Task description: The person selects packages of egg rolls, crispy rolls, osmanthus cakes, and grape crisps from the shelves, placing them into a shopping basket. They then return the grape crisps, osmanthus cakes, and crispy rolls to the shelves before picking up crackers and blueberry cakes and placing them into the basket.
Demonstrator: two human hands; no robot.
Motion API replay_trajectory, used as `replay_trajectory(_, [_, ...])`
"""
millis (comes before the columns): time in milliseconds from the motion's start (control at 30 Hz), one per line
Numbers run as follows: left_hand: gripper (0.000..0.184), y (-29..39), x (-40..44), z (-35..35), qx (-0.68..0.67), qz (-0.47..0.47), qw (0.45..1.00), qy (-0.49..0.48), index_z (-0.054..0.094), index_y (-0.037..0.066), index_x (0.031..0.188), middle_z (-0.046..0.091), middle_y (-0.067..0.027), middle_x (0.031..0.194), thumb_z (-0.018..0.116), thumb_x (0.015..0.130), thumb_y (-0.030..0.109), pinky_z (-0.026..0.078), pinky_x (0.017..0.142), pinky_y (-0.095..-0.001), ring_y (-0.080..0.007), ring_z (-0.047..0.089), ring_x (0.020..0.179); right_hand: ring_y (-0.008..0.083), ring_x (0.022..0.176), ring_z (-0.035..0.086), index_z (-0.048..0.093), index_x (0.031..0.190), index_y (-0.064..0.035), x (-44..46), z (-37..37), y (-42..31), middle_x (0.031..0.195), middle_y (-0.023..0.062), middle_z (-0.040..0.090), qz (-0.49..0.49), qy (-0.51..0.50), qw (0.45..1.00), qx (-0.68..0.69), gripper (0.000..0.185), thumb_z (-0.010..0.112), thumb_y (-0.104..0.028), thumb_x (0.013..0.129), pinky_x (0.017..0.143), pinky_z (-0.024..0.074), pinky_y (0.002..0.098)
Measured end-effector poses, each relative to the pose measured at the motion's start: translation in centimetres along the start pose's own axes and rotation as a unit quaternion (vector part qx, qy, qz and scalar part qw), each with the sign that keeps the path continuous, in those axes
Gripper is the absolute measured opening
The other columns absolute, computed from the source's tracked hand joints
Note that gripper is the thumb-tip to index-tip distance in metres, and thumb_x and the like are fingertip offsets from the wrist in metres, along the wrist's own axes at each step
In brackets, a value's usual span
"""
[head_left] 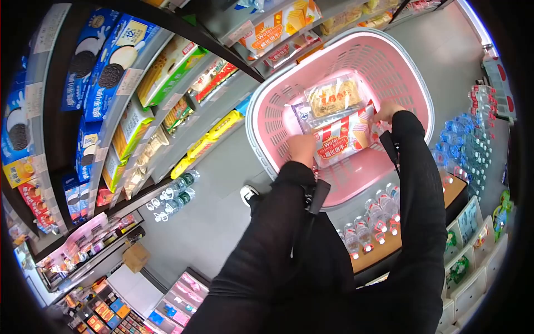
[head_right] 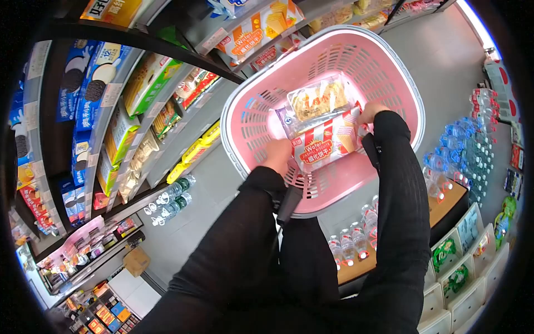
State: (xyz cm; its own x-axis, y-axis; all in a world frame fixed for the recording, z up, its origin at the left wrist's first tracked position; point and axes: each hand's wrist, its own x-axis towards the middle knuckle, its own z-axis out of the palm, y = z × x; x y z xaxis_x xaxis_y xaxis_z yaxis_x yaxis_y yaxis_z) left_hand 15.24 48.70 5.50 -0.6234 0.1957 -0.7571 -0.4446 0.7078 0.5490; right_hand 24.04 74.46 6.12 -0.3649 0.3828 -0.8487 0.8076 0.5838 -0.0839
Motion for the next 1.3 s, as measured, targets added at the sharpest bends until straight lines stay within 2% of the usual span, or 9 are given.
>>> replay_trajectory(67, [0.029,-0.3,-0.8,0.9,-0.098,-0.051,0.991,0.073,0.053,-0.009,0.088,0.057,-0.0173,0.083,0.049,0.070,0.013,0.042,0.060,-0.0366,-0.0244,0.057,0.079,0.0221,0.065,0.059,0.061,0.084,0.0052,-1.0,-0.4,-0.4,0.076,0.0143,0.061,0.010,-0.031,0.997,0.065,0.044,0.068,-0.032,0.063,0.055,0.0475,0.0357])
replay_trajectory(367, [0.027,-0.7,0.0,2.2,-0.273,-0.070,0.956,-0.078,0.050,-0.010,0.090,0.053,-0.0164,0.081,0.048,0.072,0.011,0.043,0.049,-0.0403,-0.0244,0.057,0.066,0.0213,0.070,0.061,0.058,0.096,0.0000,-0.2,1.0,0.2,0.088,0.0111,0.061,0.015,-0.088,0.988,0.128,0.044,0.067,-0.033,0.068,0.056,0.0473,0.0348])
replay_trajectory(567, [0.031,-1.7,1.0,1.9,-0.197,-0.082,0.977,-0.020,0.053,-0.010,0.092,0.059,-0.0153,0.077,0.047,0.072,0.013,0.043,0.056,-0.0347,-0.0256,0.058,0.065,0.0216,0.081,0.058,0.056,0.097,0.0002,-2.2,0.0,0.0,0.088,0.0124,0.060,0.000,-0.059,0.991,0.117,0.042,0.064,-0.032,0.071,0.065,0.0459,0.0346])
replay_trajectory(633, [0.030,-0.7,0.5,1.6,-0.325,-0.044,0.943,-0.062,0.049,-0.007,0.097,0.054,-0.0123,0.085,0.050,0.074,0.013,0.041,0.050,-0.0363,-0.0201,0.053,0.065,0.0220,0.084,0.056,0.055,0.095,0.0019,-3.0,-0.2,0.0,0.087,0.0138,0.059,-0.083,0.089,0.988,0.096,0.042,0.063,-0.031,0.070,0.069,0.0441,0.0325])
replay_trajectory(833, [0.028,2.5,-1.8,-0.5,-0.362,-0.039,0.919,-0.153,0.051,-0.004,0.097,0.058,-0.0109,0.086,0.049,0.076,0.015,0.044,0.054,-0.0340,-0.0188,0.057,0.069,0.0236,0.084,0.057,0.051,0.092,0.0055,-9.8,-2.7,-0.4,0.087,0.0183,0.058,-0.116,0.224,0.954,0.161,0.040,0.061,-0.029,0.074,0.071,0.0429,0.0294])
replay_trajectory(900, [0.027,3.9,-3.2,-1.9,-0.389,0.096,0.903,-0.152,0.051,-0.003,0.097,0.057,-0.0098,0.087,0.049,0.077,0.013,0.045,0.059,-0.0315,-0.0170,0.057,0.072,0.0222,0.084,0.056,0.050,0.092,0.0053,-12.3,-3.1,-0.1,0.088,0.0182,0.057,-0.121,0.242,0.950,0.157,0.038,0.060,-0.028,0.075,0.071,0.0427,0.0290])
replay_trajectory(1033, [0.025,7.7,-8.6,-7.6,-0.355,0.305,0.878,-0.099,0.049,-0.001,0.102,0.057,-0.0067,0.093,0.045,0.079,0.008,0.040,0.078,-0.0261,-0.0127,0.052,0.086,0.0188,0.092,0.053,0.045,0.104,0.0051,-18.4,-2.6,-2.6,0.097,0.0147,0.054,-0.285,0.350,0.858,0.246,0.037,0.059,-0.017,0.078,0.080,0.0403,0.0290])
replay_trajectory(1167, [0.038,7.4,-14.0,-14.7,-0.355,0.356,0.861,-0.072,0.042,0.000,0.117,0.047,-0.0074,0.115,0.044,0.081,0.011,0.029,0.093,-0.0326,-0.0152,0.042,0.108,0.0205,0.101,0.049,0.038,0.117,0.0045,-24.5,-1.7,-8.5,0.108,0.0145,0.050,-0.374,0.447,0.766,0.272,0.046,0.058,-0.009,0.078,0.090,0.0353,0.0304])
replay_trajectory(1300, [0.049,2.4,-17.0,-20.5,-0.389,0.364,0.846,0.022,0.031,0.000,0.126,0.038,-0.0085,0.125,0.042,0.081,0.017,0.022,0.098,-0.0351,-0.0199,0.035,0.116,0.0286,0.106,0.047,0.031,0.121,0.0067,-27.9,1.4,-14.6,0.112,0.0197,0.047,-0.414,0.463,0.761,0.186,0.060,0.063,-0.007,0.072,0.090,0.0356,0.0341])
